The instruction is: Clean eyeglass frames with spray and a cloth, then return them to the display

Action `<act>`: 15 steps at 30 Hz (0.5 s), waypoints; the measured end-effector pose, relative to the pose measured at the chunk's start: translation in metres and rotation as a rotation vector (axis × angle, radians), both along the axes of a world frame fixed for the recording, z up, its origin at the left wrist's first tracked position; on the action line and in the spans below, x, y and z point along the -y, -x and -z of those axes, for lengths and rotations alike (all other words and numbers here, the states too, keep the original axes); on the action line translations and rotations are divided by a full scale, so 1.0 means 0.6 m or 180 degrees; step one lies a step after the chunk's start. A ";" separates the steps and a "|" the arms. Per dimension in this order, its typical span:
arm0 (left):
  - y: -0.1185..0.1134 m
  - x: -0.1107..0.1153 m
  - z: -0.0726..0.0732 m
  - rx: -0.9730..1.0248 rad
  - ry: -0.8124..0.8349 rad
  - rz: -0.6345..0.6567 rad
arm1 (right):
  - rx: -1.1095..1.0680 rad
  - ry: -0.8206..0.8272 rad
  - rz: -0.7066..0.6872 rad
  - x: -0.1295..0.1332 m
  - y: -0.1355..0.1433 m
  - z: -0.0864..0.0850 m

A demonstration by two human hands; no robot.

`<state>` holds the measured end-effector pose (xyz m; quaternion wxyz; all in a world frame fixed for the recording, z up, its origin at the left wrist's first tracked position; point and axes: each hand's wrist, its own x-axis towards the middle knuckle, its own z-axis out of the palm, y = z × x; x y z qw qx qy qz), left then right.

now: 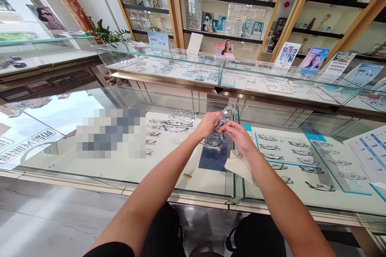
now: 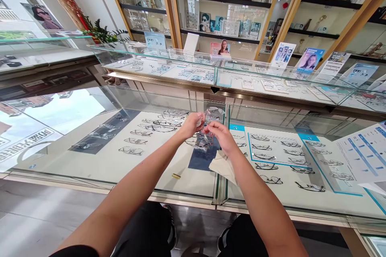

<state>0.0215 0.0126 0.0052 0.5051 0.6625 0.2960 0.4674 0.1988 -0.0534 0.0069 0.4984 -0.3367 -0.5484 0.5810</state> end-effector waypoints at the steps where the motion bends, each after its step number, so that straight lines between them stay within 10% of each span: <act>1: -0.001 0.002 -0.001 -0.0040 -0.0027 0.0003 | -0.0013 0.0014 -0.0023 -0.001 0.001 0.001; 15: -0.006 0.027 -0.026 -0.0351 0.0015 0.0072 | -0.0575 0.0177 0.0025 -0.003 -0.010 -0.011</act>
